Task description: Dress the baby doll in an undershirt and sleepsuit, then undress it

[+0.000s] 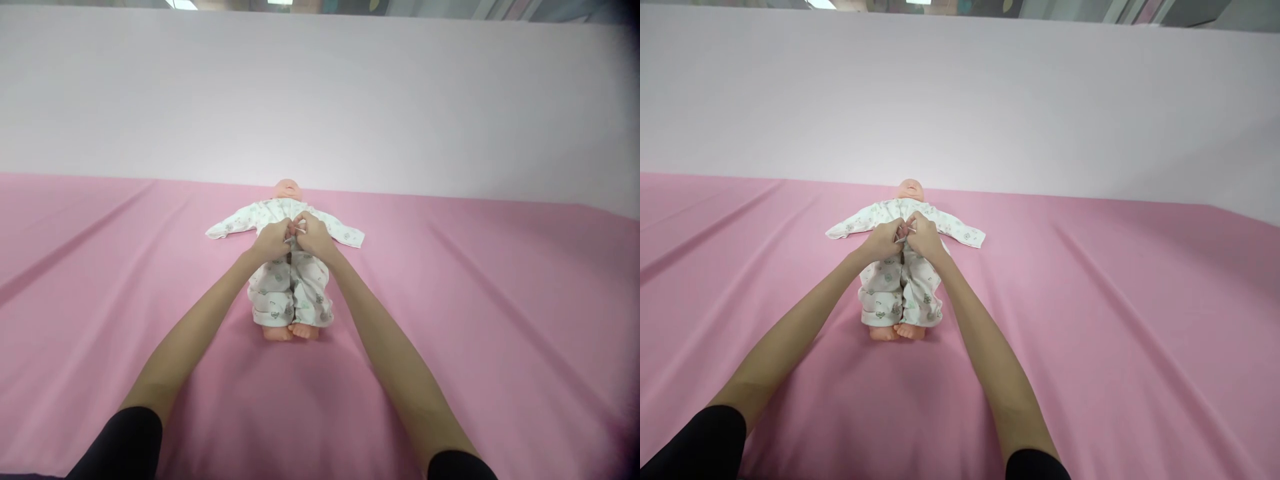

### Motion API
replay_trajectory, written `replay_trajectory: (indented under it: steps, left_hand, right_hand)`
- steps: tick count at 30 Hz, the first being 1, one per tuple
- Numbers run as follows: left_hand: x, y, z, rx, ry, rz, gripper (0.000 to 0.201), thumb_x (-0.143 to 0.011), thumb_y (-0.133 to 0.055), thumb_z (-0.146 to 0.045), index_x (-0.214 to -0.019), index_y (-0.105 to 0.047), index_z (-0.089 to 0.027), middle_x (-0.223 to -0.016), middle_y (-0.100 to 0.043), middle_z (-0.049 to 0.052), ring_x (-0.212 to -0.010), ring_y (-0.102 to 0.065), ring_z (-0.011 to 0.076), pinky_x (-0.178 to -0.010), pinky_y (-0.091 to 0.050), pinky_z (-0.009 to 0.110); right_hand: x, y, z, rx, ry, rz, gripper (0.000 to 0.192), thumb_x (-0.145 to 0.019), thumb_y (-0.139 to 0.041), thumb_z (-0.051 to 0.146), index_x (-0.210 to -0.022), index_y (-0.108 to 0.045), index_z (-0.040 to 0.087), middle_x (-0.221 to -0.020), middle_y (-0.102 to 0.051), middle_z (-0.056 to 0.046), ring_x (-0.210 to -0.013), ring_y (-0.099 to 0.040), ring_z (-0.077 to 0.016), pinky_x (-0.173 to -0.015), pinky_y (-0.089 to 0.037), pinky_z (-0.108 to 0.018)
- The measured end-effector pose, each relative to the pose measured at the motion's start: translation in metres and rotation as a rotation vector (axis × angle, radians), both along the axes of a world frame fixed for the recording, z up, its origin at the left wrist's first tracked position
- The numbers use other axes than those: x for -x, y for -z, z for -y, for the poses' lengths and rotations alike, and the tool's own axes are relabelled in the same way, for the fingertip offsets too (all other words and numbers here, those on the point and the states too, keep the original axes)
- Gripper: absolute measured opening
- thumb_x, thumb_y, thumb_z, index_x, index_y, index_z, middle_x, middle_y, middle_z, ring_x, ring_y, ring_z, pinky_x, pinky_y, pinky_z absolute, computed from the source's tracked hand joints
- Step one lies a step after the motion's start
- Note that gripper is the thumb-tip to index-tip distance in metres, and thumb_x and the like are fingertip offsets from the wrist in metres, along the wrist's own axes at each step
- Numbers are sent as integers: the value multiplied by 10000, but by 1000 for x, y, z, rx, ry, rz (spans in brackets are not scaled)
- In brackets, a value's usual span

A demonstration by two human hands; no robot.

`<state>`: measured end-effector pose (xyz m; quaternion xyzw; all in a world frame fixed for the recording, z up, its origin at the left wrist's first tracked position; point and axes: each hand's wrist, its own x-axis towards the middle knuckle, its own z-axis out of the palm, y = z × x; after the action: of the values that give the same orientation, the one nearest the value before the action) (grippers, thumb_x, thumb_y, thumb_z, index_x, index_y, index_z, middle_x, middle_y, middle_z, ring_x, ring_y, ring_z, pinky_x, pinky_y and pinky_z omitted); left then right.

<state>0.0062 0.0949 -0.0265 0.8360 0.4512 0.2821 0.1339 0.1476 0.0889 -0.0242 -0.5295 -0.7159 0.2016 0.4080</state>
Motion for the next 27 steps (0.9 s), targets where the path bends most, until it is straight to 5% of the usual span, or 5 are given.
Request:
replay_trajectory:
  steps: [7,12,16,21,27]
  left_hand:
    - [10,-28,8,229,159,-155,132,-630,-596,-160,-735,-529,-204,-762,-603,14,-640,-541,160,-515,-347,252]
    - [21,-50,9,434,258,-150,177,-601,-671,-180,-765,-638,-237,-791,-681,24,-672,-608,185,-560,-397,257]
    - [24,-63,-4,419,205,-19,229,-699,-606,-218,-915,-676,-235,-806,-704,31,-722,-639,188,-614,-442,256]
    - [2,-38,-59,-73,-246,255,227,-811,-470,-186,-919,-666,-148,-995,-682,111,-921,-617,221,-829,-445,318]
    - [-13,-3,-97,-52,-437,54,260,-817,-448,-181,-857,-694,-104,-981,-666,190,-919,-610,260,-839,-441,351]
  right_hand:
    - [-20,-29,15,346,-271,-6,165,-671,-516,107,-800,-494,209,-544,-493,52,-445,-450,-119,-415,-367,-222]
    - [-33,-47,13,531,-396,3,118,-751,-642,207,-838,-566,187,-635,-605,-4,-475,-545,-127,-451,-444,-235]
    - [-29,-51,-15,385,-162,-71,117,-797,-610,242,-871,-570,161,-761,-674,-66,-448,-547,-115,-429,-434,-232]
    - [0,-31,-63,102,227,89,233,-822,-559,373,-834,-596,143,-802,-675,-124,-666,-635,-202,-619,-488,-295]
    - [17,-14,-73,47,281,350,213,-775,-571,282,-894,-633,116,-947,-661,-179,-919,-618,-310,-769,-464,-368]
